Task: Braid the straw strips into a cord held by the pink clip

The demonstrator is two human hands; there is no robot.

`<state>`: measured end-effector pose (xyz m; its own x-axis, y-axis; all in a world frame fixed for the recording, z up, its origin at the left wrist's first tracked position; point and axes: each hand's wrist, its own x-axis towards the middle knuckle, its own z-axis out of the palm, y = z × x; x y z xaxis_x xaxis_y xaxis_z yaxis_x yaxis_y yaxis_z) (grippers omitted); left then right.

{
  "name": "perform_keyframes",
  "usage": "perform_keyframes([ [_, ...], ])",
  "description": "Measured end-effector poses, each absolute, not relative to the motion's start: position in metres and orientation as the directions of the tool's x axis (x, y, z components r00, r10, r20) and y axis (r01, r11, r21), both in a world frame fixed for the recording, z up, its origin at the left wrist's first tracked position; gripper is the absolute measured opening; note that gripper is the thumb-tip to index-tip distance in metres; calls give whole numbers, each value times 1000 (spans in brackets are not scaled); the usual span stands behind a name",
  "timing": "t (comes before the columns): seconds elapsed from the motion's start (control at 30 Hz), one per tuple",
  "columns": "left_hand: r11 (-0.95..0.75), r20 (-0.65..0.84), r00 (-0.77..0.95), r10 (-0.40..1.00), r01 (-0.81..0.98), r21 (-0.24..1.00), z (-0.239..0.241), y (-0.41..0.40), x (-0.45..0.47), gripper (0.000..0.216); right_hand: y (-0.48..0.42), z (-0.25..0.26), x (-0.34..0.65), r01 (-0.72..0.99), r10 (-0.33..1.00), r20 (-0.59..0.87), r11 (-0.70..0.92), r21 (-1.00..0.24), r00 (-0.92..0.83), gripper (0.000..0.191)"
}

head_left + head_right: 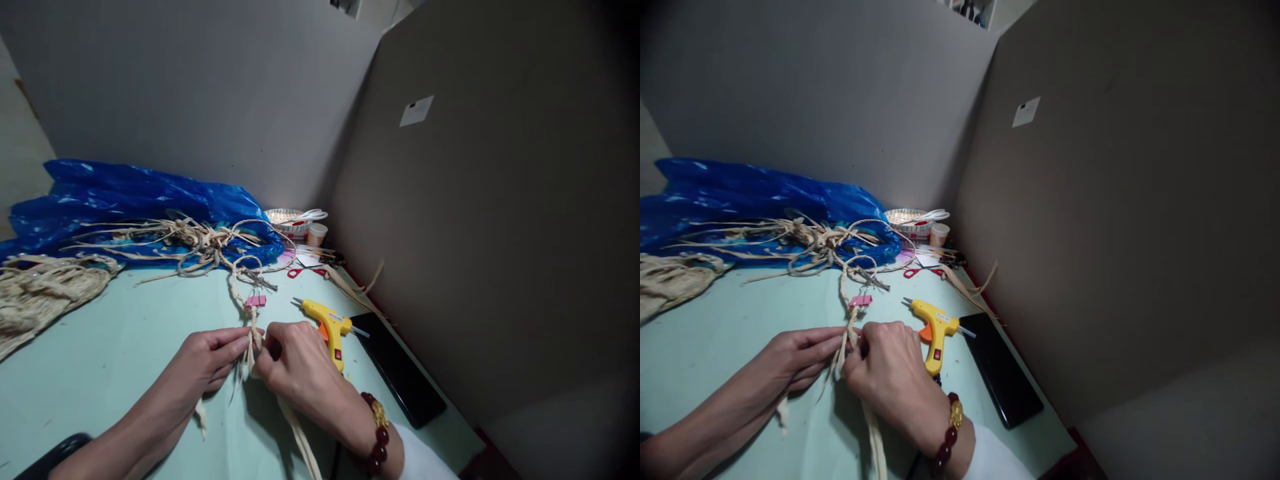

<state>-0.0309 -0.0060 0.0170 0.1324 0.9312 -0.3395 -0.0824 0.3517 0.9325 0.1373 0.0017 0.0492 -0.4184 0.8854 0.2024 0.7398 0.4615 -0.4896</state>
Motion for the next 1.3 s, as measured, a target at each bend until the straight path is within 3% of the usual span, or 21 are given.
perform_keyframes([
  [0.37,320,-313,104,944,-59,945,20,-8,-29,64,-1,52,138,717,876,182,473,-512,-447,17],
  [0.9,291,-280,183,942,-37,956,15,-7,-31,60,-2,46,136,769,875,211,483,-419,-435,12],
  [1.1,332,-328,118,937,-18,943,14,-5,-28,73,-1,44,137,758,858,224,513,-403,-462,15],
  [1.3,353,-352,21,936,-63,933,19,-7,-25,67,-1,45,138,717,843,191,530,-453,-502,17],
])
